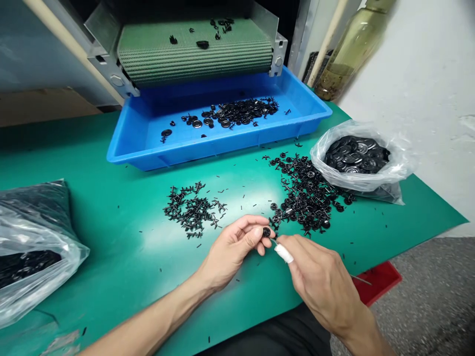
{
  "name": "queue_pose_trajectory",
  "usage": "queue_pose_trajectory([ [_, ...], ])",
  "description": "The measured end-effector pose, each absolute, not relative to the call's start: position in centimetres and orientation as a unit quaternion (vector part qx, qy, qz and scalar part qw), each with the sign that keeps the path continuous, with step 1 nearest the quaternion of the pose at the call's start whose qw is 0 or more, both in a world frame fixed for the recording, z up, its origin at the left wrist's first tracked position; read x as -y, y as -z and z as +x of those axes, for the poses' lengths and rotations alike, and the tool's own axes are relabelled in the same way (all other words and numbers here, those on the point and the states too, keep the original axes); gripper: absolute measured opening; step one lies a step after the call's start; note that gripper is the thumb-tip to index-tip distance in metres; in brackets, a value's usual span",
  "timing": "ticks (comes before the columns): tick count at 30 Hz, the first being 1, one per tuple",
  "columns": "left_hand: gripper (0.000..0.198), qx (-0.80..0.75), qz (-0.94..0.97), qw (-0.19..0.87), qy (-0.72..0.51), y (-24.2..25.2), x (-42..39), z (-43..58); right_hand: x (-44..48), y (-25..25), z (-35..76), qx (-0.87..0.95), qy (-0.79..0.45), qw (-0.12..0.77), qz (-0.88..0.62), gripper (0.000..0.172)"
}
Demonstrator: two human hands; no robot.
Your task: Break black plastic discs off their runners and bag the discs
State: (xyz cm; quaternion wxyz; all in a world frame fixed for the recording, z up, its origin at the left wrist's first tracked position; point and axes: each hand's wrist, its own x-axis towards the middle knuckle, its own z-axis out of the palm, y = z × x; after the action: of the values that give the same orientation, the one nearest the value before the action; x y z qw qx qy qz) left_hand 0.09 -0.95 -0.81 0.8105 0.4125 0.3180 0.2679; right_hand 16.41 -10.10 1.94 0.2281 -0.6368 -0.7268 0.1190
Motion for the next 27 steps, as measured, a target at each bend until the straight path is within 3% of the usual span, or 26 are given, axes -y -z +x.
queue_pose_trajectory([
  [17,0.014,-0.334,0.406,0.807,-0.27,0.8,1.1,0.1,10.0,-1.7,15.5,0.728,-0.067,0.201,-0.653,0.03],
  [23,0.017,-0.342,0.405,0.804,-0.268,0.6,0.8,0.2,10.1,-1.5,15.0,0.722,0.018,0.168,-0.671,0.028],
  [27,0.016,-0.373,0.402,0.784,-0.291,0.4,1.1,0.6,9.9,-1.4,14.6,0.705,-0.05,0.194,-0.68,0.027],
])
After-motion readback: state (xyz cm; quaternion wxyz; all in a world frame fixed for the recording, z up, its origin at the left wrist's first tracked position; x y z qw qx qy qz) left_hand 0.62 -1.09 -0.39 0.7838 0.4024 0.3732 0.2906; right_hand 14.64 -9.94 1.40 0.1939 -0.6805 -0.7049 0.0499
